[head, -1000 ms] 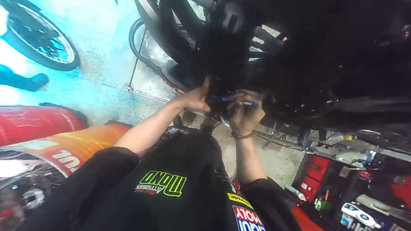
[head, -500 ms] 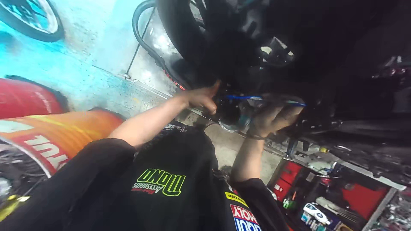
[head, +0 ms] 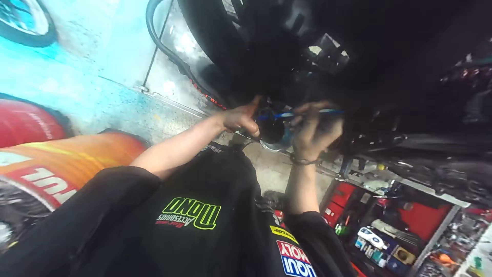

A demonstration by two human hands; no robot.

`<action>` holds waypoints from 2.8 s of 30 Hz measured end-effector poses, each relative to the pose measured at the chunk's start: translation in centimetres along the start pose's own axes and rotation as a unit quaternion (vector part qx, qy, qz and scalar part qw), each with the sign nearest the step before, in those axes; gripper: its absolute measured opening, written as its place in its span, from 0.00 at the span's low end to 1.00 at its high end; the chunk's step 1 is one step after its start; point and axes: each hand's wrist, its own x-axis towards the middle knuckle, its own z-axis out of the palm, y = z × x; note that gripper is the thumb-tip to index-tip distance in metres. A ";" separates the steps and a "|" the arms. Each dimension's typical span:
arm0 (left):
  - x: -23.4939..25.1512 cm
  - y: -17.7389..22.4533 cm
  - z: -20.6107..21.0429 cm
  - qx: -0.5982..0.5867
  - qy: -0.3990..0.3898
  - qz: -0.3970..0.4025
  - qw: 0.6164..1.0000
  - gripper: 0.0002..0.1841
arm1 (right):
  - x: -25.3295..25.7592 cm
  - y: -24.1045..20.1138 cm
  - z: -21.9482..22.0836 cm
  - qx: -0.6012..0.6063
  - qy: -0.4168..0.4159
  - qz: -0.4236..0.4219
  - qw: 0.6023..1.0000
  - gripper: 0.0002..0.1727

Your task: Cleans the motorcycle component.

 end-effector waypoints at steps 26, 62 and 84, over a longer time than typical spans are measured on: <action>0.2 -1.8 0.3 -0.034 0.008 0.077 0.996 0.52 | 3.8 -0.7 1.0 0.034 -0.051 0.036 0.998 0.11; 0.6 -2.0 0.9 0.206 0.071 0.112 0.969 0.59 | 2.3 -1.4 -1.0 -0.128 -0.045 0.002 0.991 0.12; 0.8 -1.3 2.3 0.461 0.138 0.196 0.855 0.49 | -4.3 -0.1 1.9 -0.060 0.158 0.146 0.975 0.11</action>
